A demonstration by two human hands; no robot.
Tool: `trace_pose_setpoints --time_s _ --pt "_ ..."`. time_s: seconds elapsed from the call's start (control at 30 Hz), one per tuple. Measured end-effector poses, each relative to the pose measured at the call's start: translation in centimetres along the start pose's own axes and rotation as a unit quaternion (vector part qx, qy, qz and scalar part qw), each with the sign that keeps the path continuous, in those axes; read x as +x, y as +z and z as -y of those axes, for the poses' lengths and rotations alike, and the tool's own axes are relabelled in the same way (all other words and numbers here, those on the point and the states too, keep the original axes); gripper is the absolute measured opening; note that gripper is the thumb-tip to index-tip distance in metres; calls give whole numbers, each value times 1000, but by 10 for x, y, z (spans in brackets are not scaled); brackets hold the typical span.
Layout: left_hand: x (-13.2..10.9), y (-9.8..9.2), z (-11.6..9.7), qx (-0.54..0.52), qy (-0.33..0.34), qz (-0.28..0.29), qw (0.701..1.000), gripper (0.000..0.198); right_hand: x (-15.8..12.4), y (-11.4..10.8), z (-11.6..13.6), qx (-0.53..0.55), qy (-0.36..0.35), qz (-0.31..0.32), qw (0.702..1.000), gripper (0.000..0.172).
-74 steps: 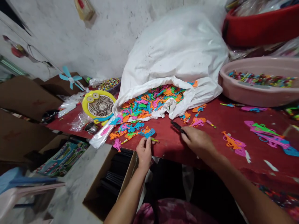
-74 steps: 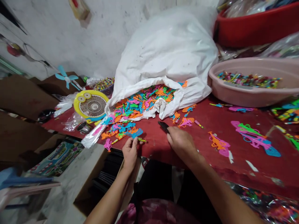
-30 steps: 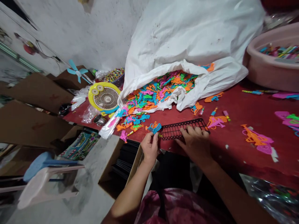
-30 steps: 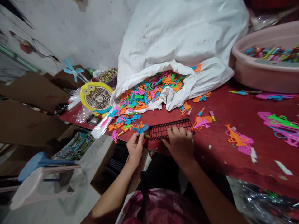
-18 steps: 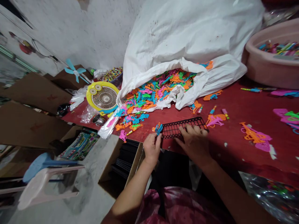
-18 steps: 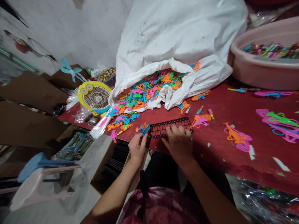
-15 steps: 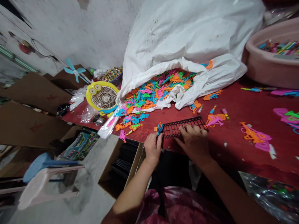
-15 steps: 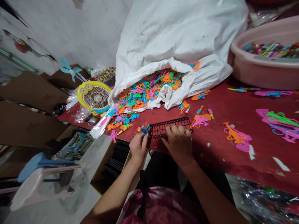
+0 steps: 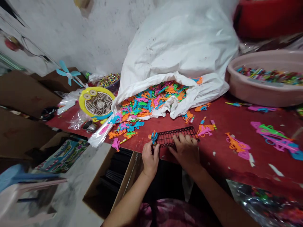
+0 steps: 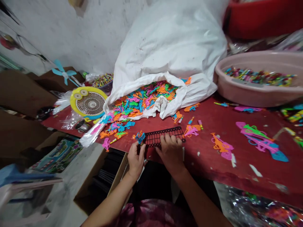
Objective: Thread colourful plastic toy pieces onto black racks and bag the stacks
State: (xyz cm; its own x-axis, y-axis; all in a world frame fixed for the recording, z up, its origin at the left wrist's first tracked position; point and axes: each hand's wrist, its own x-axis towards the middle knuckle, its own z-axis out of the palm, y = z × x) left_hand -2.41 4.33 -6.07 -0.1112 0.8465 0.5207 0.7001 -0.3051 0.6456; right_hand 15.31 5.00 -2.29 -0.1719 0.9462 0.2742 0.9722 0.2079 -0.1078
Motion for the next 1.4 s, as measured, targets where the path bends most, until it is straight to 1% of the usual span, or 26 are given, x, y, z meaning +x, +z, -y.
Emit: trace_pose_setpoints --time_s 0.07,0.17,0.3,0.4,0.47,0.57,0.63,0.73,0.83,0.9,0.97,1.03,1.13,1.23,1.33,1.4 --pt "-1 1 1 5 -13 -2 1000 25 -5 0 1 -3 2 0 1000 41" --pt "3 2 3 7 -30 7 1000 16 -18 -1 4 -11 2 -17 1000 35" --pt "21 7 7 -7 -25 37 999 12 -33 -3 8 -2 -2 -12 1000 34" --pt "37 12 9 -14 -16 70 997 9 -34 -7 5 36 -15 -2 999 32" --pt "44 14 10 17 -5 81 997 8 -27 -11 -4 88 -27 2 996 26" --pt "48 16 10 110 2 83 990 14 -1 -18 -33 135 -13 3 991 23" --pt "48 17 10 146 -2 89 985 17 24 -22 -58 112 32 -6 993 25" --pt "51 17 11 159 -1 113 981 17 66 -21 -89 32 109 8 994 30" --pt "58 16 14 146 0 144 979 14 97 -8 -104 -21 136 37 990 37" --pt "62 16 16 127 -5 159 979 11 110 4 -107 -13 139 58 988 40" --pt "64 16 17 118 -12 168 979 12 116 13 -108 16 155 64 986 43" --pt "63 17 18 120 -19 170 978 12 117 17 -111 61 181 46 980 47" --pt "63 17 19 116 -26 172 978 12 111 18 -120 162 217 17 962 50" --pt "66 20 18 110 -27 178 978 10 100 18 -133 233 218 -17 947 42" --pt "74 27 18 125 -18 191 973 11 90 19 -146 257 203 -64 943 35" --pt "81 32 17 135 -10 199 971 12 86 16 -152 257 201 -77 942 35"
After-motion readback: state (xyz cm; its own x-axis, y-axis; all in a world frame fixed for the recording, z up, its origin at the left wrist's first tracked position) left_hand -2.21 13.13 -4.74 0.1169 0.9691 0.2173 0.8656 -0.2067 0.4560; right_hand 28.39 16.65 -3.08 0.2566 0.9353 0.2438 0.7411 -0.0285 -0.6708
